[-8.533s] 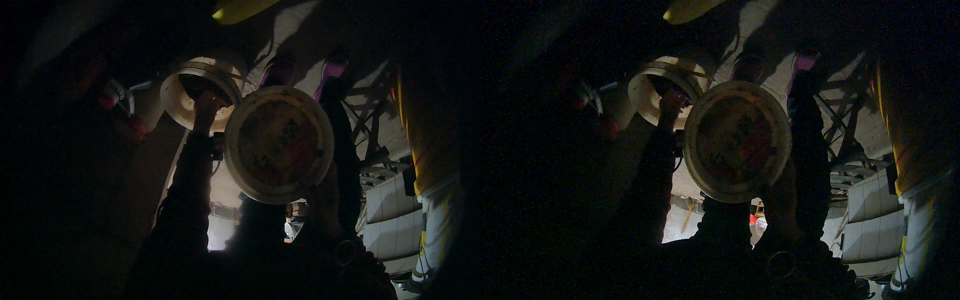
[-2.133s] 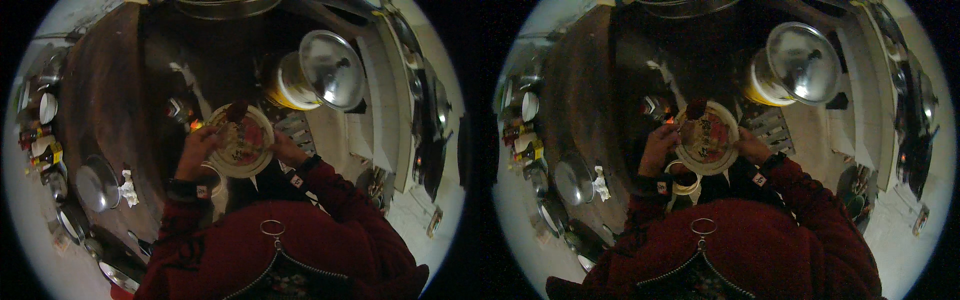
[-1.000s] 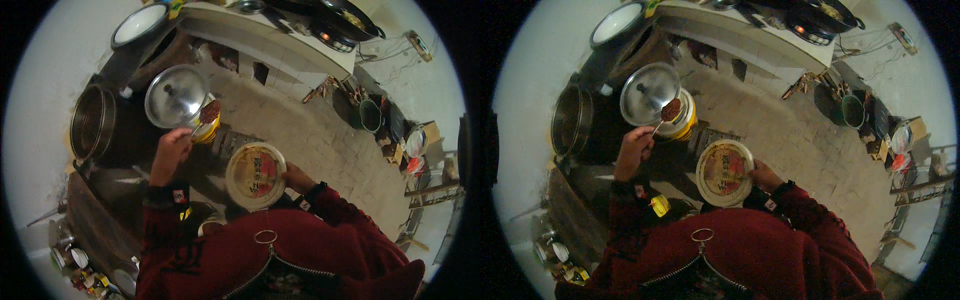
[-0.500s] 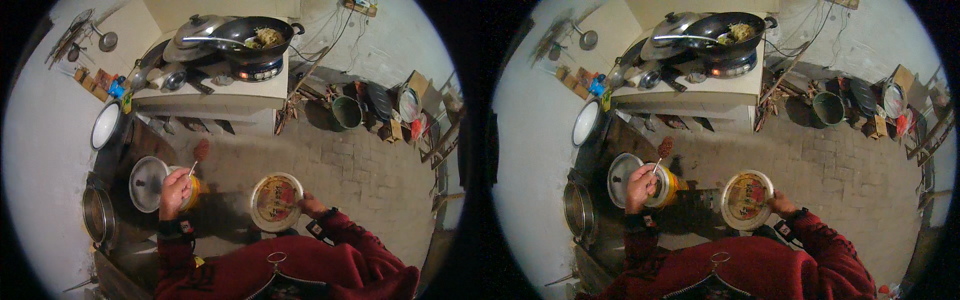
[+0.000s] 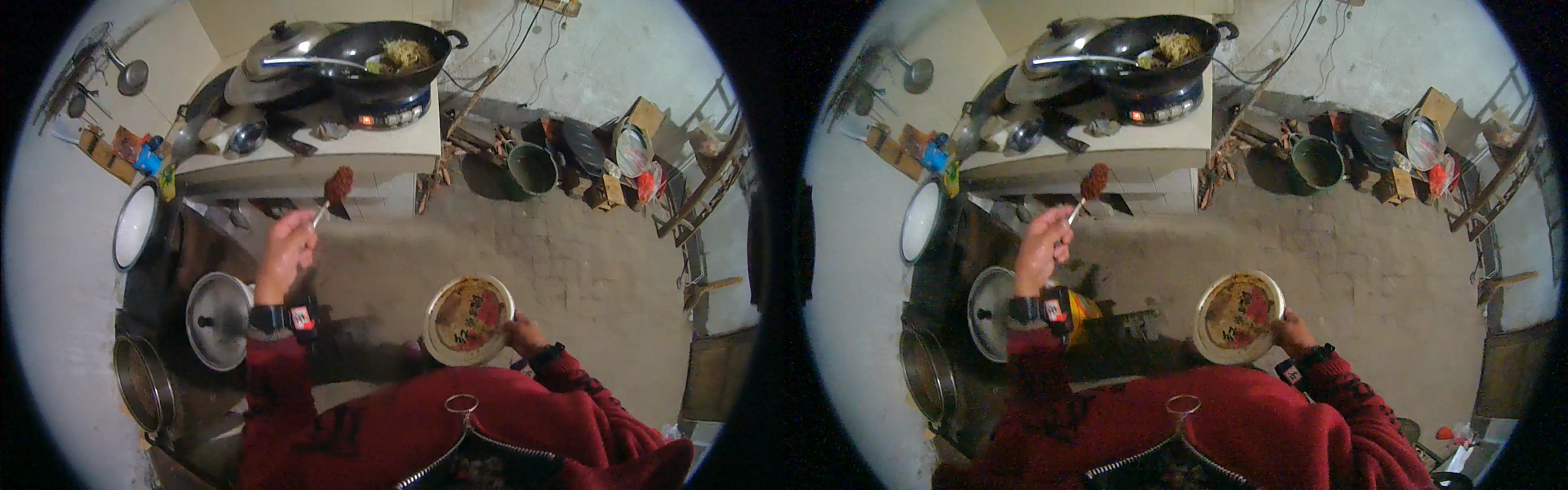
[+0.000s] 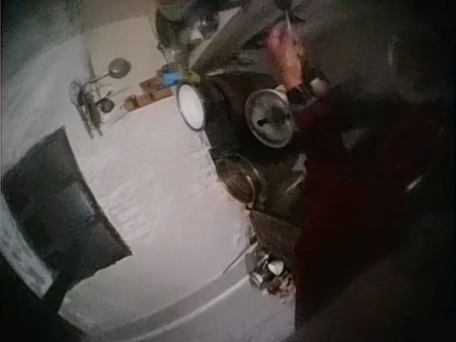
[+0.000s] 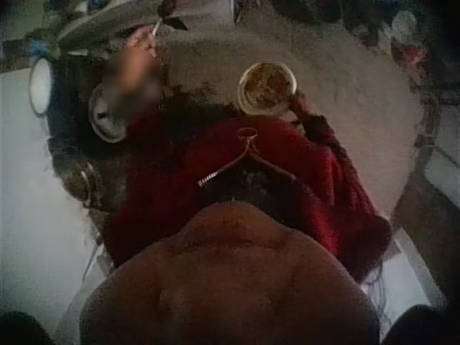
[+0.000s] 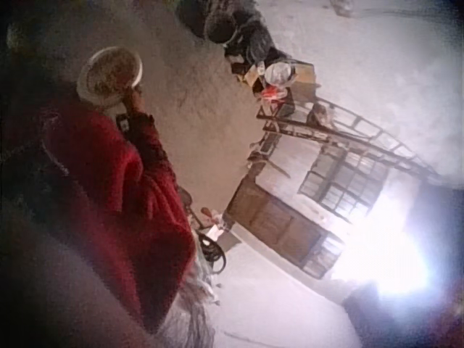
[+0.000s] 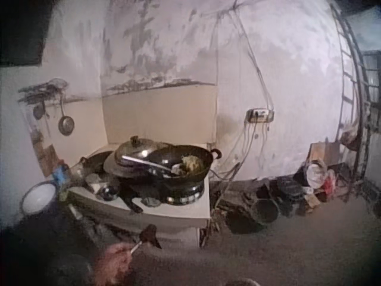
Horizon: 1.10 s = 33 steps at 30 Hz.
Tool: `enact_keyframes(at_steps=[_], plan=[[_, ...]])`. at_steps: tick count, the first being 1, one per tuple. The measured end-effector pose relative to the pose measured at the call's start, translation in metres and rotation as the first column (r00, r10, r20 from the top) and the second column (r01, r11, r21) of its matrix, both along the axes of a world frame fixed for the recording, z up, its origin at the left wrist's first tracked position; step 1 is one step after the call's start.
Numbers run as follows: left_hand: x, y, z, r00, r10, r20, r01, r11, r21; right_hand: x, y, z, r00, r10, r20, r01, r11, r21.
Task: The person adds sliced onions to a wok on a stove, then adds a white powder, a dark liquid, and a red paste from containers. The person uses a spoon to scoop the red paste and a ladle to stir the ingredients in the wok.
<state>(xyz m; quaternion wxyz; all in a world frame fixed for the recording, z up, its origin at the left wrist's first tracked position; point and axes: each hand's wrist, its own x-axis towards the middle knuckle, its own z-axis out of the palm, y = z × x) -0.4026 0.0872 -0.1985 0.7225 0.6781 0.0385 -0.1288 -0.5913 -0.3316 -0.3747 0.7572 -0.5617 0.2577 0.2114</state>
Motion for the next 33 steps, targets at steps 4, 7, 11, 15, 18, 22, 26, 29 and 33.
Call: enact_keyframes(at_steps=[4, 7, 11, 15, 18, 22, 26, 29, 33], plan=[[0.024, -0.004, 0.009, 1.0, -0.007, 0.002, 0.007, 1.0, 0.015, 0.007, -0.011, -0.015, 0.998, -0.059, -0.016, 0.06, 0.99, 0.131], [0.045, -0.016, 0.021, 1.0, 0.003, 0.005, -0.003, 0.998, 0.061, 0.031, -0.019, -0.024, 0.997, -0.045, -0.066, 0.055, 0.988, 0.146], [0.077, -0.041, 0.042, 0.999, 0.035, 0.002, -0.035, 0.994, 0.099, 0.076, -0.037, -0.025, 0.999, 0.007, -0.036, 0.001, 0.975, 0.223], [0.119, -0.064, 0.063, 0.998, 0.062, 0.021, -0.064, 0.992, 0.104, 0.122, -0.064, -0.024, 0.998, 0.016, -0.061, -0.005, 0.985, 0.174], [0.143, -0.075, 0.069, 0.994, 0.103, 0.037, -0.107, 0.988, 0.111, 0.142, -0.079, -0.027, 0.999, 0.004, -0.055, 0.005, 0.987, 0.158], [0.182, -0.074, 0.076, 0.995, 0.079, 0.062, -0.087, 0.987, 0.134, 0.16, -0.085, -0.037, 0.998, -0.06, -0.005, 0.059, 0.966, 0.25], [0.228, -0.062, 0.071, 0.992, 0.01, 0.122, -0.021, 0.996, 0.091, 0.175, -0.081, -0.041, 0.995, -0.102, 0.014, 0.098, 0.979, 0.181], [0.264, -0.048, 0.068, 0.993, -0.029, 0.115, 0.017, 0.994, 0.105, 0.183, -0.077, -0.031, 0.984, -0.176, 0.034, 0.165, 0.963, 0.211], [0.3, -0.033, 0.065, 0.992, -0.092, 0.085, 0.077, 0.984, 0.164, 0.197, -0.071, -0.013, 0.97, -0.243, 0.007, 0.24, 0.964, 0.115]])
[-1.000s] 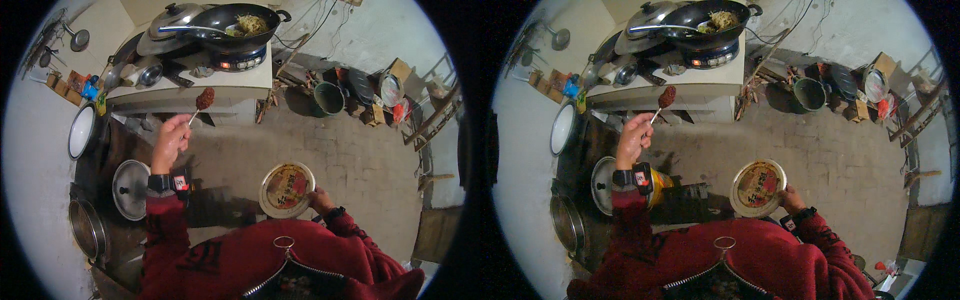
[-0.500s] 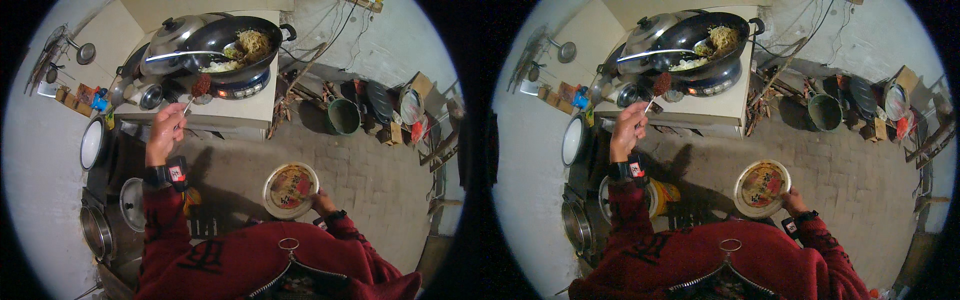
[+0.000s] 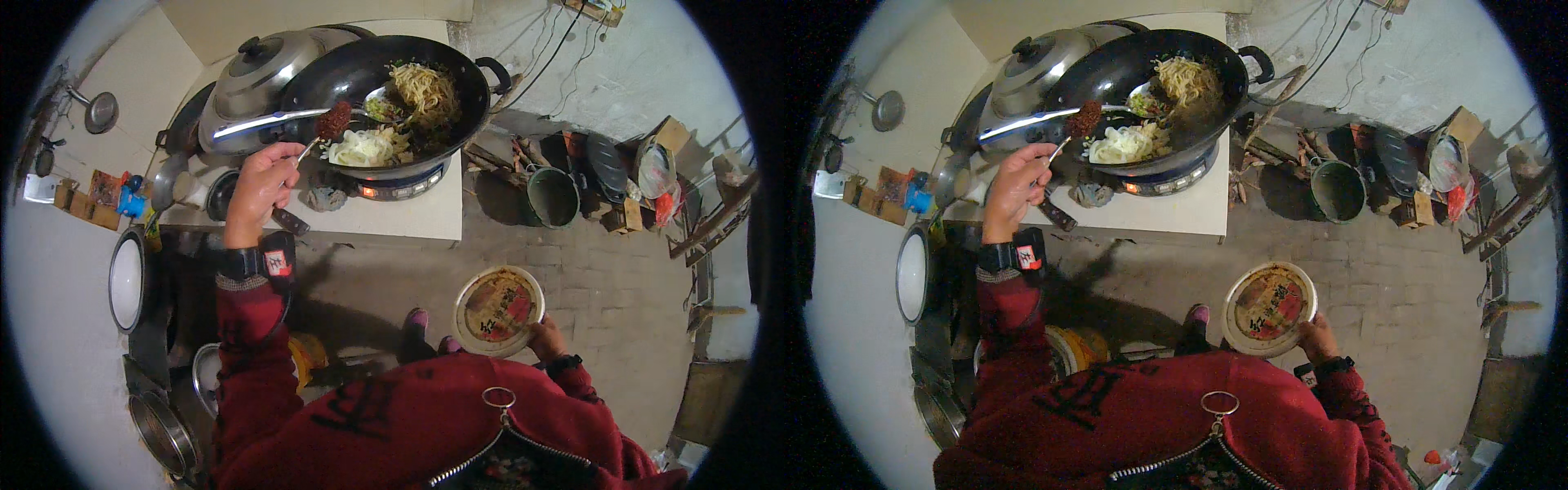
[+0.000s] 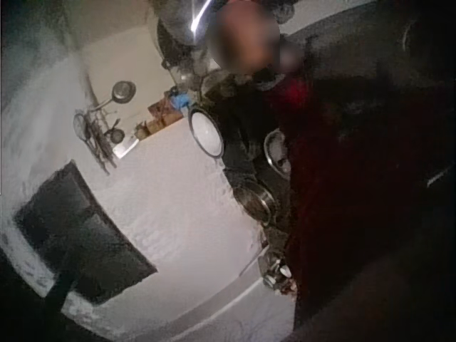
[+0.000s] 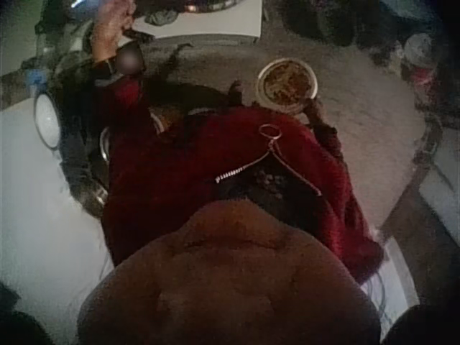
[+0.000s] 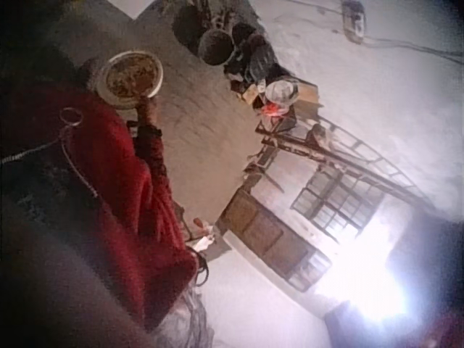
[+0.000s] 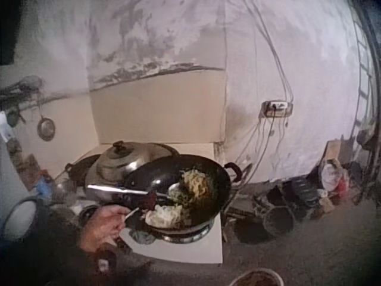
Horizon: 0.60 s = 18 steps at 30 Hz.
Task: The person adds sliced onions to a wok on a stove, then adds a white powder, a dark liquid, and a red paste from containers. The person uses a spoon to scoop the red paste and a ladle to stir the ingredients in the wok.
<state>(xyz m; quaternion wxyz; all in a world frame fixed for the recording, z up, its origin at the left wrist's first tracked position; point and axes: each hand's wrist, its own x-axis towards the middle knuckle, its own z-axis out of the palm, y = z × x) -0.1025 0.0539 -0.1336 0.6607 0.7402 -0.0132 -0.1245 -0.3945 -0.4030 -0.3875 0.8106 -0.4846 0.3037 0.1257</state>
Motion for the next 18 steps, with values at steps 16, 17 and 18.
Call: enact_keyframes(at_steps=[16, 17, 18], plan=[[0.028, 0.001, -0.009, 0.998, 0.058, -0.019, -0.057, 0.995, 0.076, 0.072, 0.014, -0.011, 0.995, 0.087, 0.043, -0.09, 0.994, 0.063], [0.028, 0.001, -0.01, 0.999, 0.031, -0.024, -0.03, 0.998, 0.056, 0.074, 0.013, -0.011, 0.991, 0.092, 0.097, -0.102, 0.989, 0.104], [0.028, 0.001, -0.011, 0.999, 0.022, -0.036, -0.02, 0.999, 0.048, 0.076, 0.012, -0.011, 0.995, 0.094, 0.029, -0.096, 0.993, 0.064]])
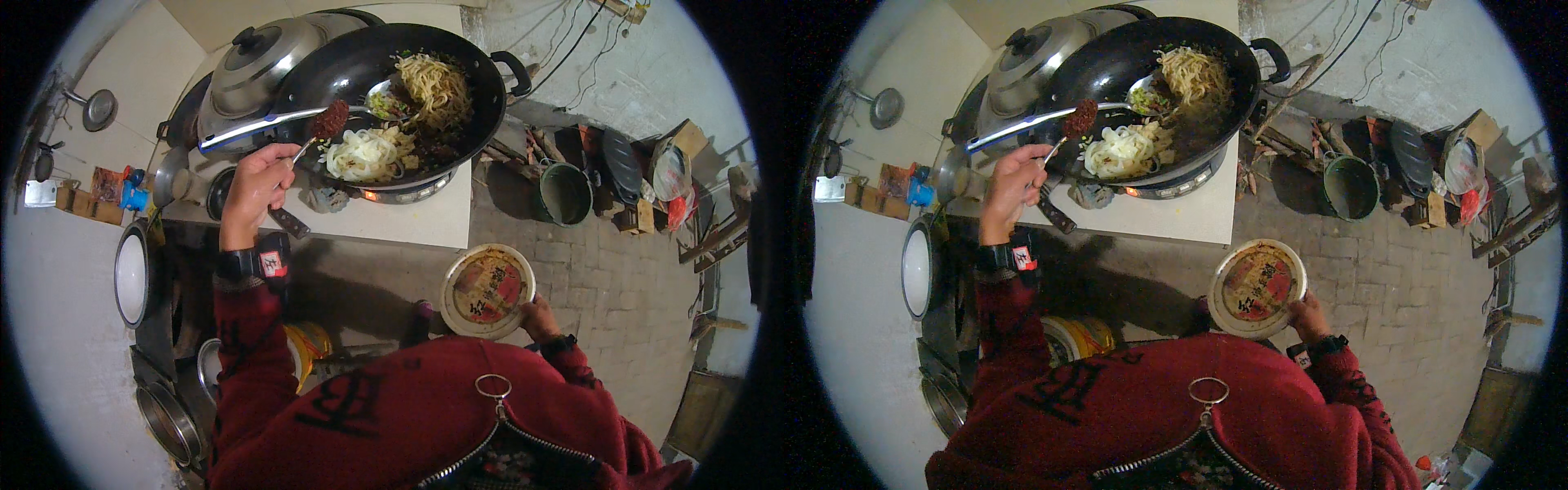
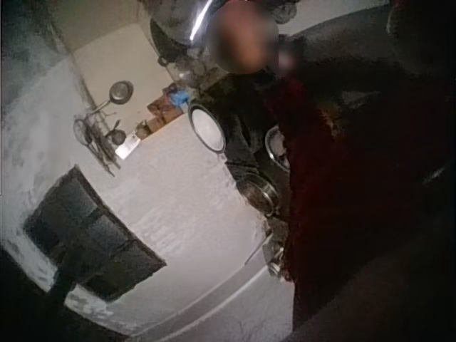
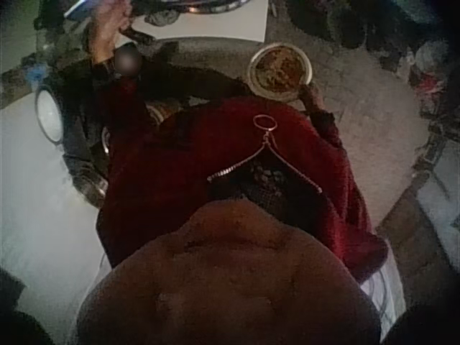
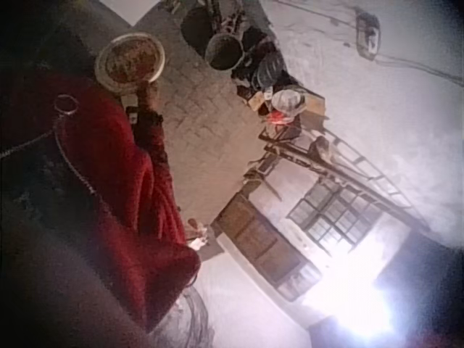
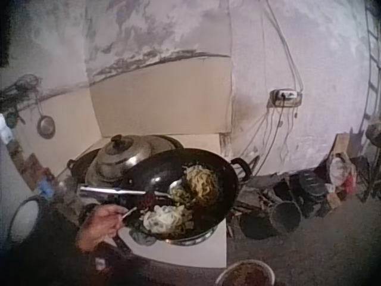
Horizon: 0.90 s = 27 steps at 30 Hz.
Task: The person adds sliced onions to a wok on a stove, then adds a white powder, a dark liquid, and a red paste from containers. The person uses a spoon to scoop the red paste and a ladle to stir the ingredients in the wok.
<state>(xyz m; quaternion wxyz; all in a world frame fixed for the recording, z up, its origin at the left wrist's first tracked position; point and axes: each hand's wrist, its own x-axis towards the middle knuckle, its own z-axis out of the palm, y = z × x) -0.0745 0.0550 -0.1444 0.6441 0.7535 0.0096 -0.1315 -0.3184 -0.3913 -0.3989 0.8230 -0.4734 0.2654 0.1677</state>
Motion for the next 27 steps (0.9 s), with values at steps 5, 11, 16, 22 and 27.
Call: enact_keyframes(at_steps=[5, 11, 16, 22, 27], plan=[[0.001, -0.001, -0.001, 0.999, 0.029, -0.019, -0.029, 1.0, 0.003, 0.008, -0.002, 0.004, 0.999, 0.027, -0.031, -0.028, 0.999, -0.018], [0.003, 0.0, -0.001, 0.999, 0.035, -0.017, -0.034, 0.999, 0.026, 0.009, 0.001, 0.009, 0.999, 0.037, -0.027, -0.036, 0.999, 0.019], [0.004, 0.0, -0.001, 0.999, 0.039, -0.024, -0.039, 0.999, -0.016, 0.009, 0.002, 0.01, 0.996, 0.003, -0.084, -0.003, 1.0, -0.006], [0.01, -0.002, -0.002, 1.0, 0.012, -0.017, -0.012, 1.0, 0.011, 0.008, 0.006, 0.011, 0.998, 0.012, -0.065, -0.013, 1.0, -0.009], [0.014, -0.001, -0.002, 1.0, 0.015, -0.012, -0.015, 1.0, 0.01, 0.006, 0.007, 0.005, 0.998, -0.011, -0.064, 0.012, 1.0, 0.01]])
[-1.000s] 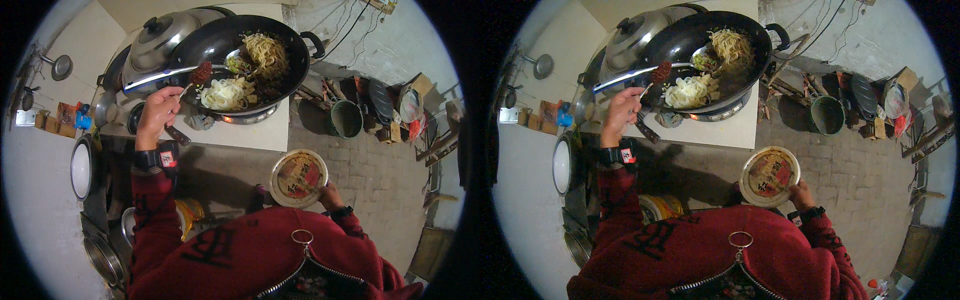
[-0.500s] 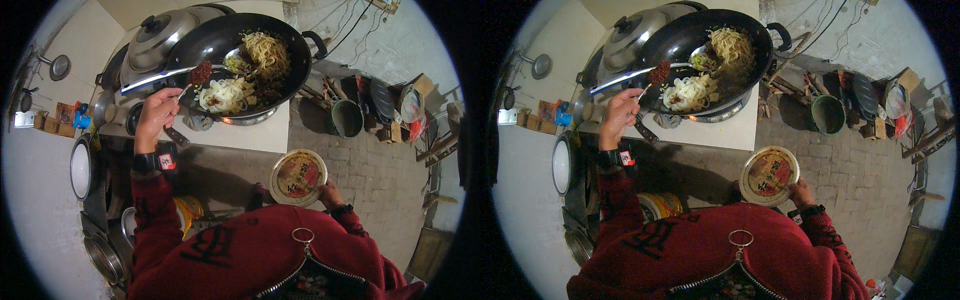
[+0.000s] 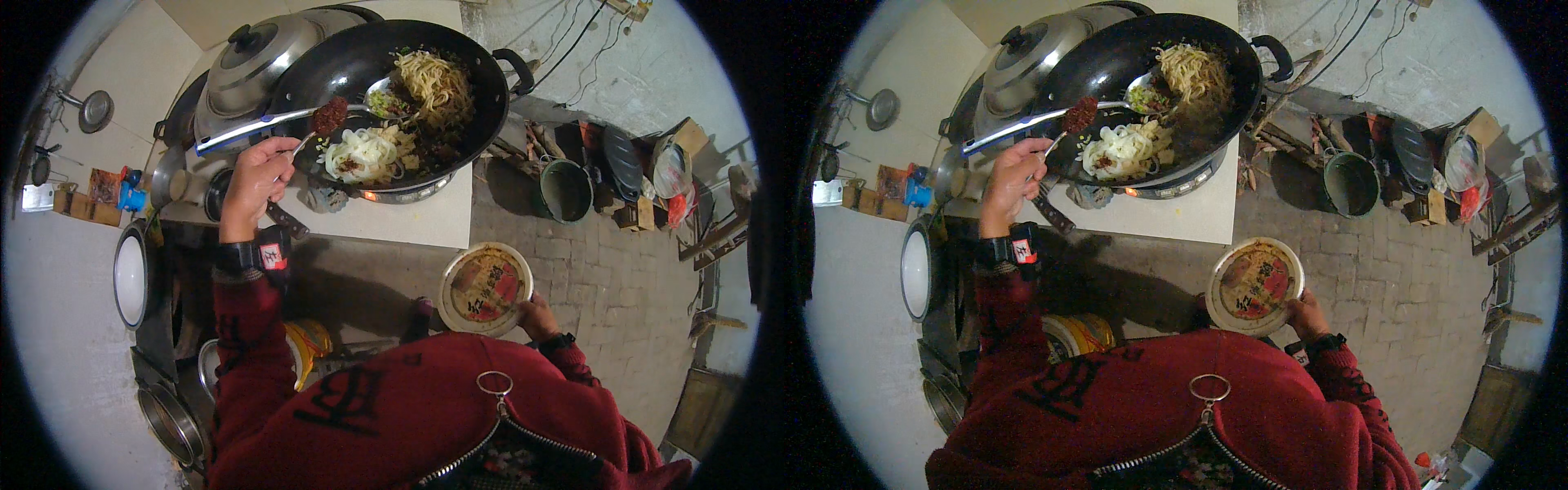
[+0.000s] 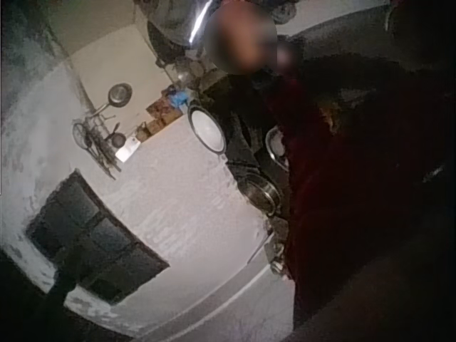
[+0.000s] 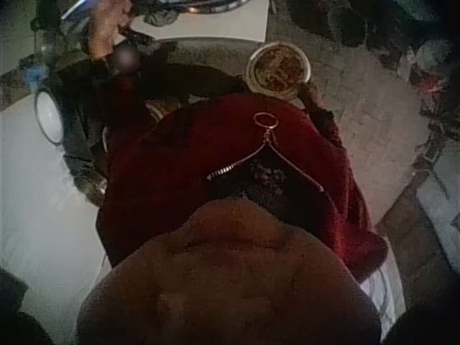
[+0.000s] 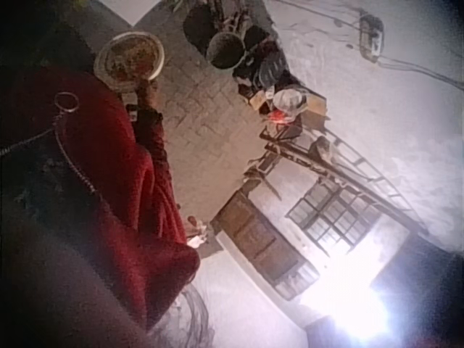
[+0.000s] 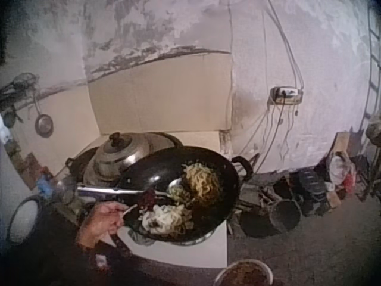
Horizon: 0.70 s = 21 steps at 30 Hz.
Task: The person adds sliced onions to a wok on a stove, then adds a white powder, a dark liquid, and a red paste from containers. The person uses a spoon to scoop the red paste and a ladle to stir the ingredients in the wok.
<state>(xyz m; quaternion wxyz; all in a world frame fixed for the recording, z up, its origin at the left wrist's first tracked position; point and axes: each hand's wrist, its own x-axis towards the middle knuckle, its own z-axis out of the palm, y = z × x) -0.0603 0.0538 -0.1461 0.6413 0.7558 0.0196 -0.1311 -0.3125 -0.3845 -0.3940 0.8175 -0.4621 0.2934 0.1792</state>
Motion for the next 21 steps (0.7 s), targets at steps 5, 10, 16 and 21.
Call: enact_keyframes(at_steps=[5, 10, 16, 21], plan=[[0.0, 0.0, 0.0021, 1.0, 0.011, 0.012, -0.012, 1.0, 0.017, -0.0014, -0.0025, -0.0018, 0.999, 0.007, 0.034, -0.009, 0.999, 0.038], [0.0004, 0.0003, 0.0018, 0.999, 0.036, -0.014, -0.035, 0.999, 0.023, 0.0007, -0.0014, 0.0036, 0.999, 0.04, -0.004, -0.04, 0.999, -0.035], [-0.0007, 0.0029, -0.0013, 0.999, 0.034, 0.003, -0.034, 0.999, 0.03, 0.0042, 0.003, 0.0068, 1.0, 0.017, -0.003, -0.017, 0.999, -0.033], [-0.0012, 0.004, -0.0021, 0.999, 0.027, 0.021, -0.027, 1.0, 0.015, 0.0051, 0.0026, 0.0055, 0.998, 0.048, 0.038, -0.047, 0.999, -0.028]])
